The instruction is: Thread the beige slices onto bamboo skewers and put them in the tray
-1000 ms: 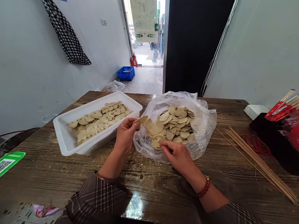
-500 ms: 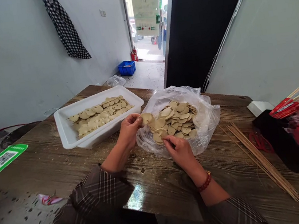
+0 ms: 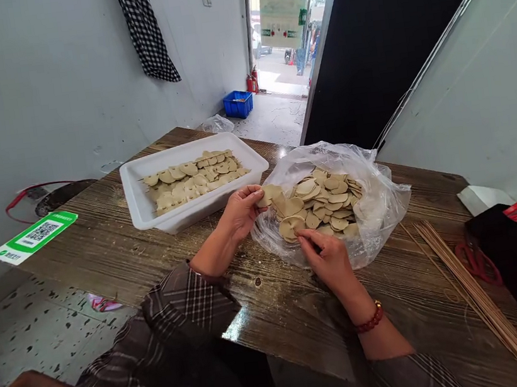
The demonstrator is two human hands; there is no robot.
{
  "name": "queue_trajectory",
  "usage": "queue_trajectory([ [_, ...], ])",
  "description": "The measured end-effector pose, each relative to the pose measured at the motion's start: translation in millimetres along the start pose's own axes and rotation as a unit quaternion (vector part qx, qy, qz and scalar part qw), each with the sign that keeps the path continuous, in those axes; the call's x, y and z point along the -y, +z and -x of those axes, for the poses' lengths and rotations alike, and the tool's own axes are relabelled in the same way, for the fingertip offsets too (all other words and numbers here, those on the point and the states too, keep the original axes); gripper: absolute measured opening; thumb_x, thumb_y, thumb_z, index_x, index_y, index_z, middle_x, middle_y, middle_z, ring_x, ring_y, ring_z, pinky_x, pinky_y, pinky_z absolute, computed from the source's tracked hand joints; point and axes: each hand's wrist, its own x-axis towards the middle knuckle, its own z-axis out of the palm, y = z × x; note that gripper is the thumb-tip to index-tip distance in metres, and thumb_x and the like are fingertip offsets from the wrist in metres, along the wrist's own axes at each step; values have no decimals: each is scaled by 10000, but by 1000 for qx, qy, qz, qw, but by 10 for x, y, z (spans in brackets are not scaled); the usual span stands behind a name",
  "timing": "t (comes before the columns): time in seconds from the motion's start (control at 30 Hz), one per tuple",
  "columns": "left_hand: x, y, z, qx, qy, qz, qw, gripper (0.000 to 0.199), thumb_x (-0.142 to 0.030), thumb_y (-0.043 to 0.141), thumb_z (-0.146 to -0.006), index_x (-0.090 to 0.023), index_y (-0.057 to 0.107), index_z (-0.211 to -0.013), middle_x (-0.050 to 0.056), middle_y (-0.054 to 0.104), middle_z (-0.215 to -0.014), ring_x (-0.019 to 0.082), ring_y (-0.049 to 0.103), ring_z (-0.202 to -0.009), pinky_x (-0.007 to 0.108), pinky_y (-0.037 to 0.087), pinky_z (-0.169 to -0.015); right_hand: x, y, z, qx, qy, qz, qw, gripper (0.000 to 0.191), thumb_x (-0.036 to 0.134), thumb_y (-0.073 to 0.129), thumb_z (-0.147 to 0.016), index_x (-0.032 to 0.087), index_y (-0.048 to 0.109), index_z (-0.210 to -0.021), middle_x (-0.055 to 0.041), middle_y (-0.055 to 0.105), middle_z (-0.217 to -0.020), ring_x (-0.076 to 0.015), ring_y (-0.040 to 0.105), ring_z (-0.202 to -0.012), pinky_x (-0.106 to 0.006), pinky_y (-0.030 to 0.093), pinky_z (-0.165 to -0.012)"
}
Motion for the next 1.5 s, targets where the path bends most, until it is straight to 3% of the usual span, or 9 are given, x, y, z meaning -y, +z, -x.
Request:
queue_trajectory([
  [0.27, -9, 5, 20, -5, -29, 9, 1000, 246, -212, 770, -591, -143, 585, -738, -22, 586, -639, 85, 551, -539, 219, 470, -491, -1, -24, -1, -6, -19, -6, 1000, 218, 298, 571, -883, 217, 763, -945, -63, 778, -921, -214, 732, -827, -337, 579, -772],
  [0.7, -15, 4, 10, -9, 26, -44, 999, 196, -204, 737, -616, -134, 586, -720, -27, 576, -595, 68, 513, -513, 193, 420, -466, -31, -65, -24, 8, -40, -1, 999, 202, 272, 588, -882, 200, 769, -935, -67, 779, -922, -214, 738, -824, -331, 583, -761],
  [1.0, -46, 2, 24, 19, -34, 9, 999, 231, -192, 776, -628, -131, 583, -740, -17, 597, -637, 86, 565, -538, 220, 483, -505, -53, -48, -9, -6, -28, 3, 1000, 211, 284, 583, -882, 207, 765, -955, -62, 778, -940, -221, 736, -837, -349, 575, -758],
  [1.23, -35, 18, 33, 10, -42, 28, 999, 201, -141, 758, -644, -129, 580, -736, -17, 593, -627, 85, 562, -533, 229, 500, -523, -46, -21, 3, -11, -14, -5, 1000, 228, 303, 576, -885, 198, 759, -971, -72, 776, -956, -220, 732, -855, -354, 574, -780],
  [1.5, -4, 50, 63, 29, -5, -7, 1000, 216, -162, 756, -622, -129, 583, -748, -18, 604, -656, 81, 556, -555, 227, 494, -538, -33, -14, 2, -10, 0, 2, 1000, 238, 322, 567, -881, 205, 757, -965, -66, 777, -932, -224, 732, -818, -349, 568, -742],
])
